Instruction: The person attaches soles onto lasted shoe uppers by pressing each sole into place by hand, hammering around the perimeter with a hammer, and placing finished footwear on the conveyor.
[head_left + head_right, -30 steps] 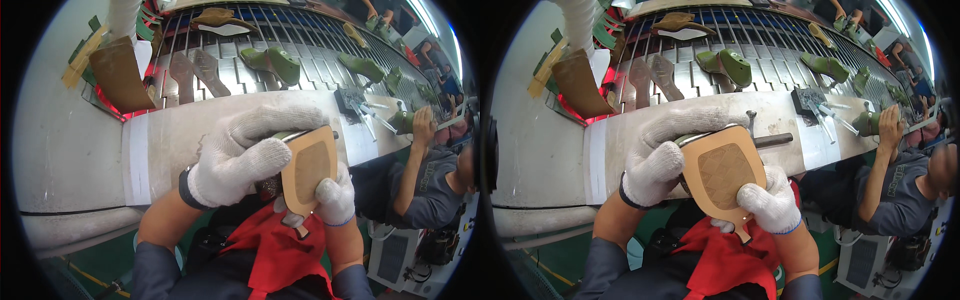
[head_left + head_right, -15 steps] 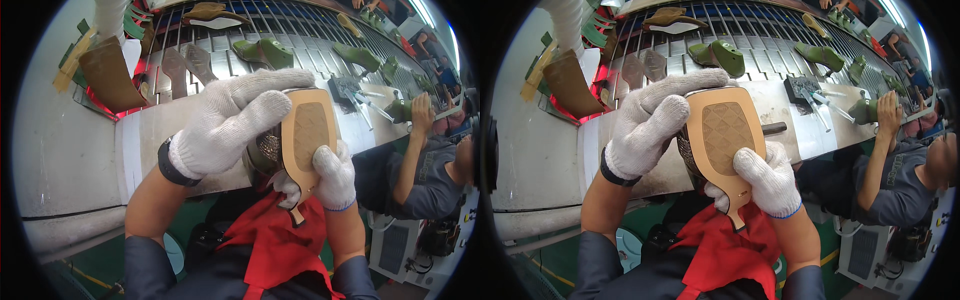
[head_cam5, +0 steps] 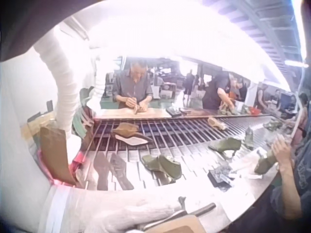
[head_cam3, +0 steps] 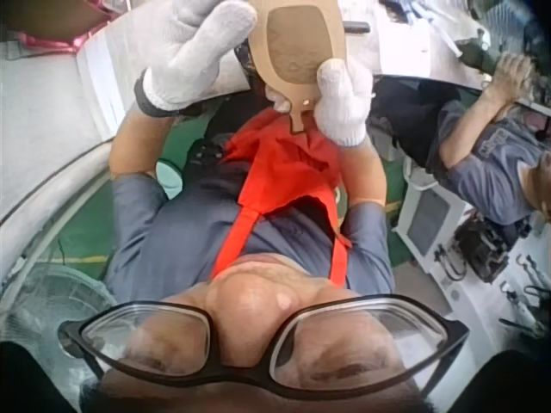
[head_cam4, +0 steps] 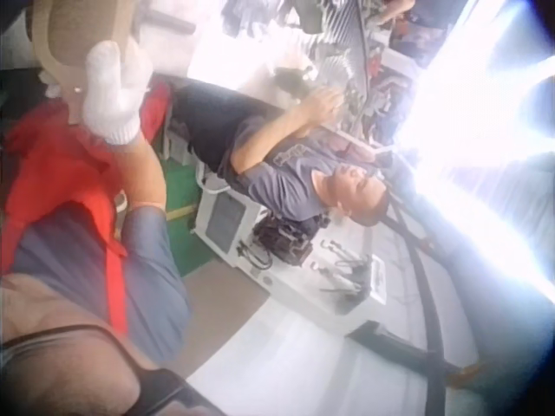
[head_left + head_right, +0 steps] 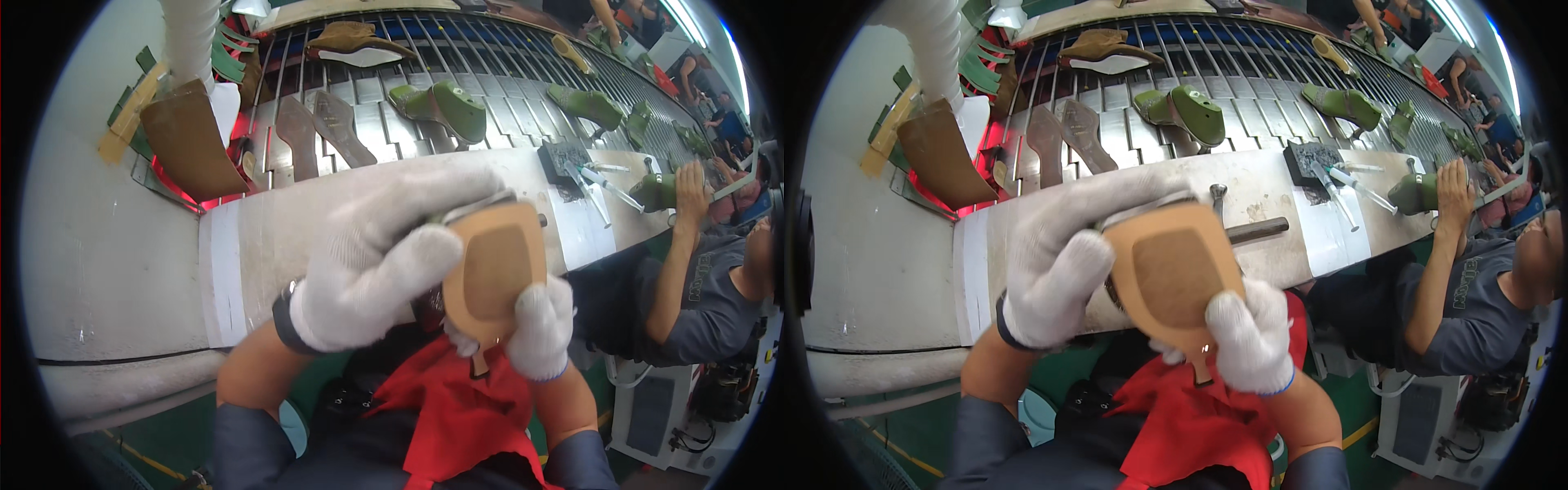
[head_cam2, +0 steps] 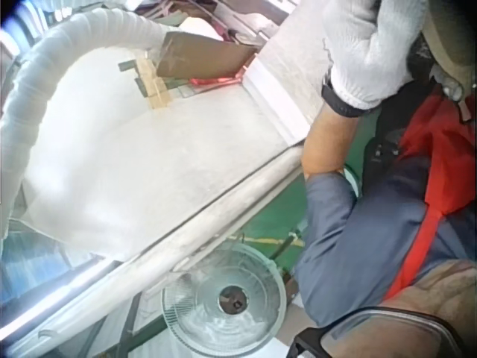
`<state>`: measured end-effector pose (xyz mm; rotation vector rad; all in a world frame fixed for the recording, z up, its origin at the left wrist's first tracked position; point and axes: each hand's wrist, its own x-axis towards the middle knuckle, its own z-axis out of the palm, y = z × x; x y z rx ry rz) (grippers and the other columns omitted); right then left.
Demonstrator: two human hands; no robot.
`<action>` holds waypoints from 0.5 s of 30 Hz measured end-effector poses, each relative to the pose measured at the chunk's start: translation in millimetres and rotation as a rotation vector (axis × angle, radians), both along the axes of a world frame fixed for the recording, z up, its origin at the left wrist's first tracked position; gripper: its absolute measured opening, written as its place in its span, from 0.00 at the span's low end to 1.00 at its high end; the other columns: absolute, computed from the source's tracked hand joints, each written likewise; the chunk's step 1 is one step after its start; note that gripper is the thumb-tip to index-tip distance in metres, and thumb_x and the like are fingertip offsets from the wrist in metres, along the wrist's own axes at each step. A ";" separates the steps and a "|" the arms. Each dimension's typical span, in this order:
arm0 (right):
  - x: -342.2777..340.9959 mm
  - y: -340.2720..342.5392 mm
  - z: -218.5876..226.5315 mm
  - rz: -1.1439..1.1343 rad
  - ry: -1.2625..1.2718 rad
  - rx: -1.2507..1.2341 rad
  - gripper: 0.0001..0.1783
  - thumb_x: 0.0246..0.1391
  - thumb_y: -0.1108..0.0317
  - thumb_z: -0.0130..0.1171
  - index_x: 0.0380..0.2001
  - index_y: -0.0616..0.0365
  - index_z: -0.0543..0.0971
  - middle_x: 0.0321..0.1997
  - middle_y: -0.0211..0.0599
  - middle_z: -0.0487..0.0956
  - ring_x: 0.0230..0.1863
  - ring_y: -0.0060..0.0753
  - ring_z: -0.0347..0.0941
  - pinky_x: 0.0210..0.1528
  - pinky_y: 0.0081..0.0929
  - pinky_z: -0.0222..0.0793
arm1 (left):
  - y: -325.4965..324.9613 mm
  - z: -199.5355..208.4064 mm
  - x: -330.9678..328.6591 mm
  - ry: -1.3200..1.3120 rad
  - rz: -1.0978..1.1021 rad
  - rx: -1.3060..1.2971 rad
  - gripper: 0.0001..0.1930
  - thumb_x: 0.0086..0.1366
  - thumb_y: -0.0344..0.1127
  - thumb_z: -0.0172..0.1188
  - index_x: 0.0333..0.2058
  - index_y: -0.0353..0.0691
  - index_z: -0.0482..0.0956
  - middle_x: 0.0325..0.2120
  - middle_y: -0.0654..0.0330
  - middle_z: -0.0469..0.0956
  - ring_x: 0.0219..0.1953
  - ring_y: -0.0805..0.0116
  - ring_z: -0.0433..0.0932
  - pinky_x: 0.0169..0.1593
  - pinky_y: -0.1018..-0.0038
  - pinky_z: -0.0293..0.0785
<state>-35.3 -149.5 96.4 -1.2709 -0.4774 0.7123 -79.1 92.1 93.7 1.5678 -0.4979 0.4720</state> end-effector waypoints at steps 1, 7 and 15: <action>-7.1 1.5 -1.5 0.005 -0.082 -0.008 0.30 0.79 0.51 0.51 0.53 0.74 0.83 0.37 0.47 0.90 0.32 0.32 0.88 0.34 0.28 0.86 | -3.5 7.2 -15.2 0.040 0.059 0.029 0.26 0.80 0.39 0.49 0.66 0.23 0.75 0.61 0.37 0.82 0.64 0.47 0.83 0.70 0.55 0.77; -24.3 -0.6 4.7 0.153 -0.427 -0.165 0.16 0.72 0.63 0.58 0.39 0.63 0.89 0.28 0.41 0.86 0.25 0.36 0.82 0.30 0.33 0.77 | -27.8 11.1 -69.3 0.219 0.231 -0.282 0.21 0.81 0.44 0.59 0.54 0.27 0.79 0.54 0.31 0.84 0.56 0.44 0.88 0.61 0.52 0.86; -44.4 15.7 -1.5 0.153 -0.526 -0.164 0.09 0.65 0.67 0.67 0.34 0.63 0.86 0.23 0.45 0.78 0.22 0.51 0.76 0.26 0.41 0.70 | -27.0 19.5 -89.3 0.317 0.365 -0.405 0.14 0.73 0.36 0.70 0.46 0.31 0.79 0.47 0.36 0.87 0.51 0.47 0.89 0.58 0.50 0.87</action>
